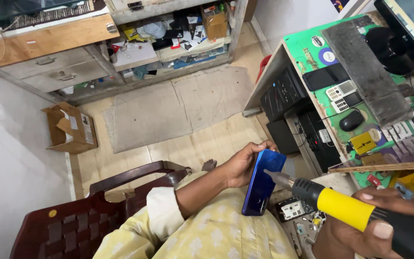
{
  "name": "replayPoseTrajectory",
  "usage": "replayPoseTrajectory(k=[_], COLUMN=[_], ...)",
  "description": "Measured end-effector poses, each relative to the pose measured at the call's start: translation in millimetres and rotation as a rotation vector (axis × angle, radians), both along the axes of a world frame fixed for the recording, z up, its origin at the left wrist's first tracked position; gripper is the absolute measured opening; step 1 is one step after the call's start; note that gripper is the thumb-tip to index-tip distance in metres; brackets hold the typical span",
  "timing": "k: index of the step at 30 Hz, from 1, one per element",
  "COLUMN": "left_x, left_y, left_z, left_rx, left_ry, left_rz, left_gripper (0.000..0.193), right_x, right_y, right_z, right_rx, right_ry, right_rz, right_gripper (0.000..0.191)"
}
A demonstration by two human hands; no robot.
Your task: The person holds a blue smartphone and a screen protector package, then uses a heat gun to warm the phone's back cover. They proceed to pry open the back cover, separating it from the main body to expose the internal components.
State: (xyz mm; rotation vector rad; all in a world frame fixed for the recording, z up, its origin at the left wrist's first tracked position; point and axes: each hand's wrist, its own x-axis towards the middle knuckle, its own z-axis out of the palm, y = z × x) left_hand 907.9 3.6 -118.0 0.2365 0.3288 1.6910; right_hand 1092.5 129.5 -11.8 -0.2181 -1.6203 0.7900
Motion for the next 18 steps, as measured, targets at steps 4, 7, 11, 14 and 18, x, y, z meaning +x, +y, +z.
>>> replayPoseTrajectory(k=[4, 7, 11, 14, 18], left_x=[0, -2, -5, -8, -19], left_y=[-1, -1, 0, -1, -2], left_z=[3, 7, 6, 3, 7], left_rx=[-0.023, -0.072, -0.079, -0.057, -0.089], left_ry=[-0.004, -0.015, 0.028, 0.063, 0.093], left_rz=[-0.01, -0.009, -0.027, -0.05, -0.107], left_gripper=[0.028, 0.031, 0.036, 0.03, 0.026], right_x=[-1, 8, 18, 21, 1], right_y=[7, 20, 26, 28, 25], right_z=[-9, -15, -22, -12, 5], right_rx=[0.068, -0.293, -0.127, -0.027, 0.137], right_ry=[0.009, 0.202, 0.197, 0.057, 0.156], right_rz=[-0.061, 0.255, 0.148, 0.104, 0.178], right_gripper=[0.037, 0.031, 0.038, 0.026, 0.025])
